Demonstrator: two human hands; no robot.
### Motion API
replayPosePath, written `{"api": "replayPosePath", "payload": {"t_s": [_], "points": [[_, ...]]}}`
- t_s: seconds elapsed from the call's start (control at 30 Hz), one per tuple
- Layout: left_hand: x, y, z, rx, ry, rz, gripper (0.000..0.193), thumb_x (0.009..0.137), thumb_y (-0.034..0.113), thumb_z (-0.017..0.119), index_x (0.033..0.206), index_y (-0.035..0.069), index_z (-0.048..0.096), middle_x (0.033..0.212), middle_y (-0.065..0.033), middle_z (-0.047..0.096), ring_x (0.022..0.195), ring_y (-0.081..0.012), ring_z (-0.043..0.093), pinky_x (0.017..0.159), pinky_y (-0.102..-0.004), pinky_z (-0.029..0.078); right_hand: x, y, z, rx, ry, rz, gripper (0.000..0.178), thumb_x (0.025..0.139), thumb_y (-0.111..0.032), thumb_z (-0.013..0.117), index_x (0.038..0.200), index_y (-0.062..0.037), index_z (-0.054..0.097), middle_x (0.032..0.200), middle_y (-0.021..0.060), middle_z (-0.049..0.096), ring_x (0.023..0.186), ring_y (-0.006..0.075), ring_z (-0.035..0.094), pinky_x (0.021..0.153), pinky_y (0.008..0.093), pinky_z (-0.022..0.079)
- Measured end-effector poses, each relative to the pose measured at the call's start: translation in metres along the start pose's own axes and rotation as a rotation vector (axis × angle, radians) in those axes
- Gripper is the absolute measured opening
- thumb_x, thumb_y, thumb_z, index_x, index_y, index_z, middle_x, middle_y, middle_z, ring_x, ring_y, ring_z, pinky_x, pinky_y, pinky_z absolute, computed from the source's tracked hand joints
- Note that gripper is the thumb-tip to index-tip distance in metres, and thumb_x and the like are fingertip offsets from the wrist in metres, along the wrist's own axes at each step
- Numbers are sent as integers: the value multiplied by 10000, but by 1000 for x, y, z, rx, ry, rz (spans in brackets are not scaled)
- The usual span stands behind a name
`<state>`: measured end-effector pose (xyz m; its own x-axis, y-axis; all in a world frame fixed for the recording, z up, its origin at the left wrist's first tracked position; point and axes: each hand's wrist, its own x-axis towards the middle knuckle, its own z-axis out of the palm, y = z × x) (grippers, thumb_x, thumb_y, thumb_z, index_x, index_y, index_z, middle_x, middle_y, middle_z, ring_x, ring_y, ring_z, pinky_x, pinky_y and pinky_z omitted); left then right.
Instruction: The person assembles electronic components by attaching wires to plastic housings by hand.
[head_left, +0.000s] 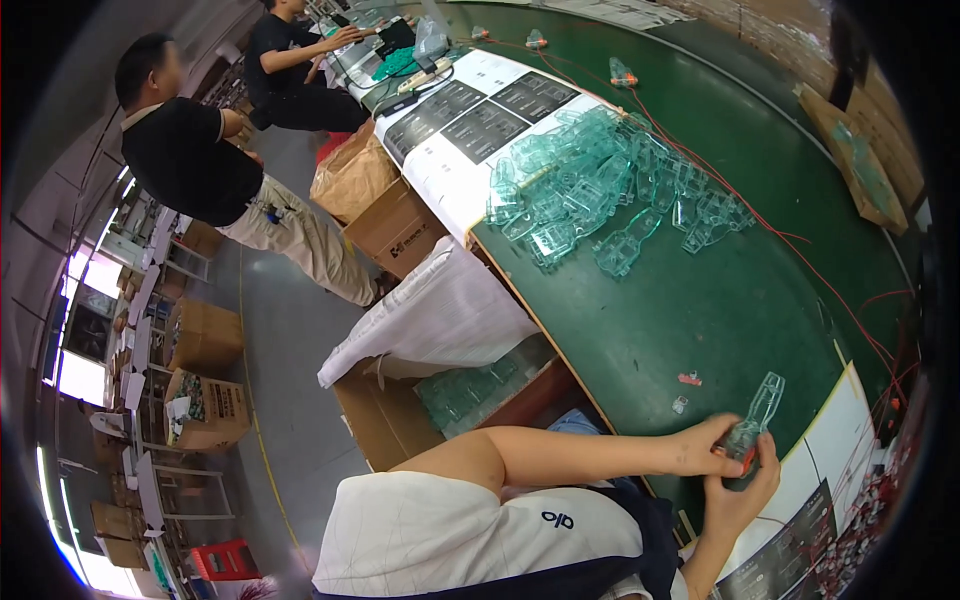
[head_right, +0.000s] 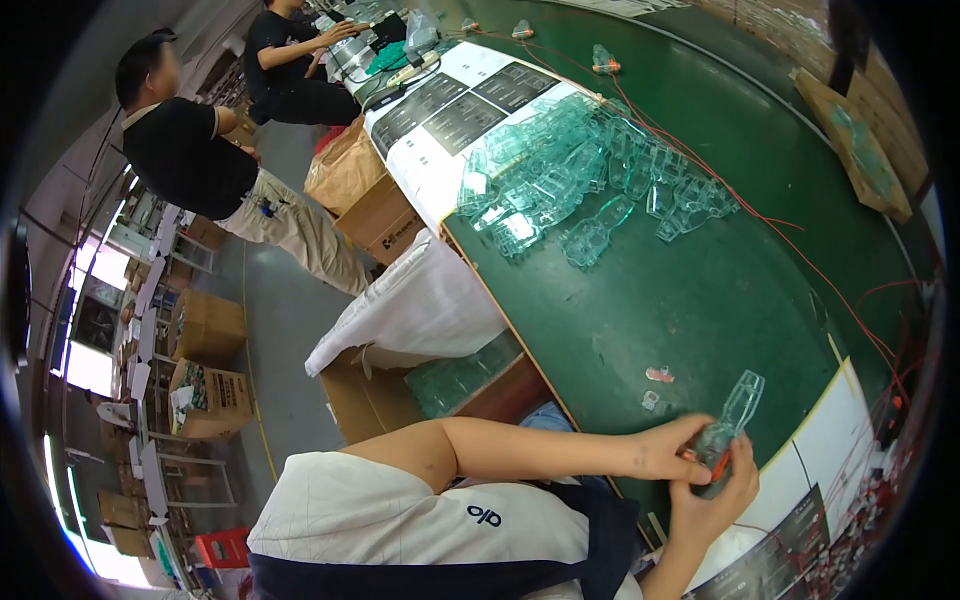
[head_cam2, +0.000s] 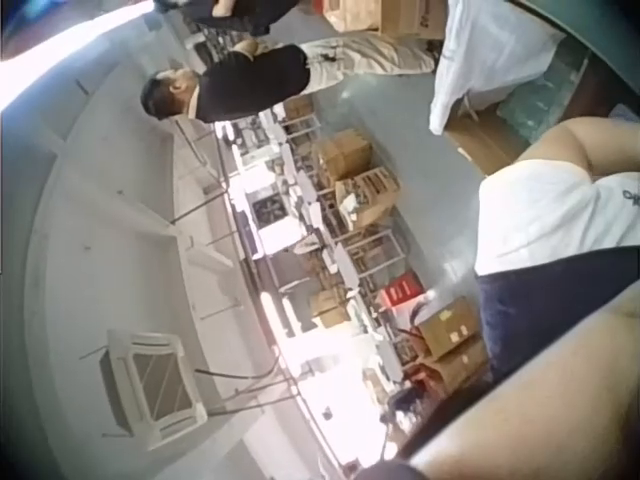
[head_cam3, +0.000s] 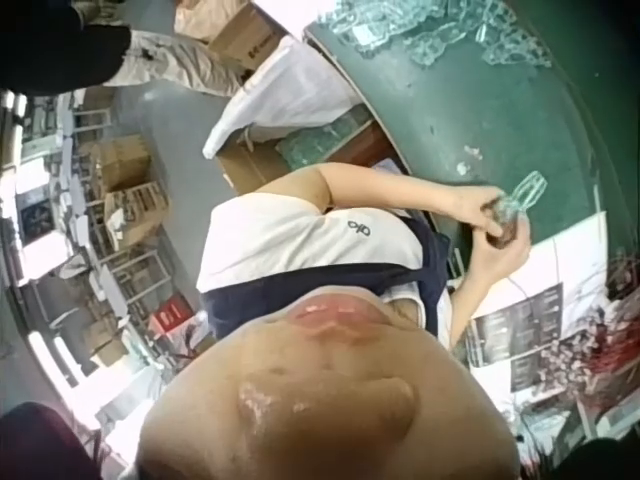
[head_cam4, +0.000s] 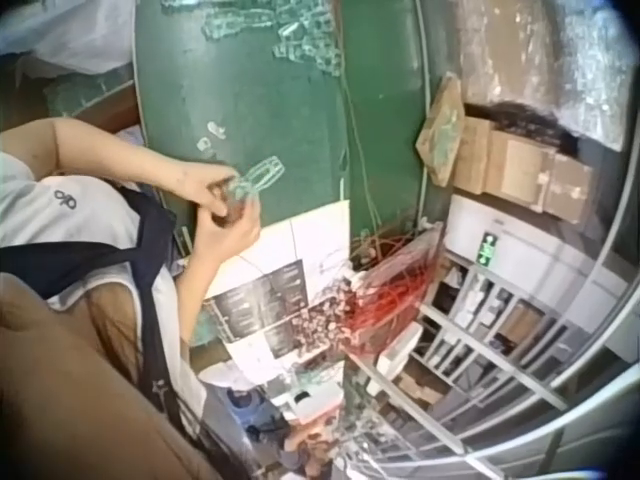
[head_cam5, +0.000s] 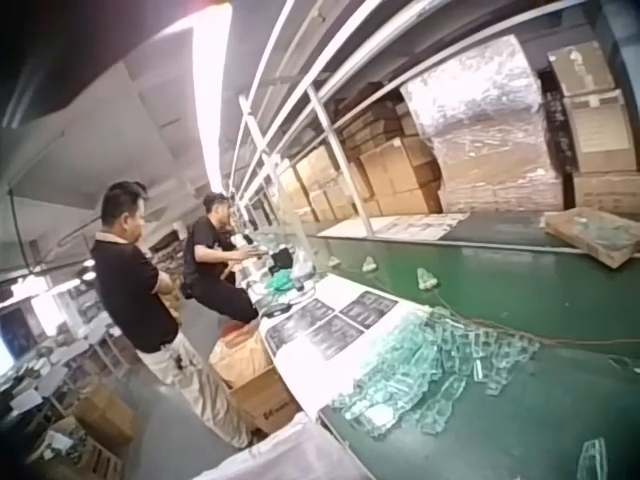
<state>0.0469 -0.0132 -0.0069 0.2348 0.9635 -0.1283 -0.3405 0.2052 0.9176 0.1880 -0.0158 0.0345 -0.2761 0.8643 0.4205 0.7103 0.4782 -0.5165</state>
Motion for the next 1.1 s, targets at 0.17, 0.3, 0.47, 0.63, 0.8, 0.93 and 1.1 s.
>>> {"api": "replayPosePath", "payload": {"t_s": [0.17,0.3,0.47,0.63,0.8,0.93,1.1], "points": [[-17,46,-13,312,-6,30,575,657,-4,743,1197,-7,545,935,-74,620,743,-173,554,688,-298,469,24,-43,-13,709,-13,219,654,748,-223,768,1309,-21,500,1258,133,584,1078,299,573,1016,405,404],[-24,58,-9,386,-1,210,481,649,24,752,1104,-3,597,873,-54,616,721,-160,546,655,-294,459,15,-2,-28,595,-129,69,631,787,-239,750,1317,-2,502,1208,121,601,1046,272,573,1000,379,426],[-12,48,-9,361,-40,105,460,661,52,766,1094,4,618,934,-63,614,737,-151,527,668,-281,451,35,-19,-16,1069,-151,355,532,851,-211,688,1301,21,525,1112,112,629,981,236,580,929,344,464],[56,86,-37,427,81,123,320,703,230,812,836,39,593,713,-2,537,631,-119,471,616,-259,421,24,16,-15,762,-262,556,377,913,-166,600,1238,24,581,1029,111,655,886,209,594,831,304,481],[166,132,-114,328,208,281,271,772,153,770,998,22,699,960,-86,736,833,-150,689,807,-242,523,19,47,-34,-27,-187,196,256,920,-121,569,1153,-54,652,918,97,657,728,232,585,710,315,445],[259,147,-137,335,416,356,706,737,206,856,1208,-48,396,979,-230,671,817,-232,687,780,-302,545,16,56,-48,-291,-129,284,244,890,-137,601,1119,-98,674,818,73,627,729,241,567,719,338,408],[334,139,-171,1002,754,147,681,718,381,816,1233,30,542,1053,-133,671,839,-265,662,782,-356,527,1,60,-70,-431,21,273,275,853,-106,613,1125,-105,653,997,60,652,948,248,578,901,375,390]]}}
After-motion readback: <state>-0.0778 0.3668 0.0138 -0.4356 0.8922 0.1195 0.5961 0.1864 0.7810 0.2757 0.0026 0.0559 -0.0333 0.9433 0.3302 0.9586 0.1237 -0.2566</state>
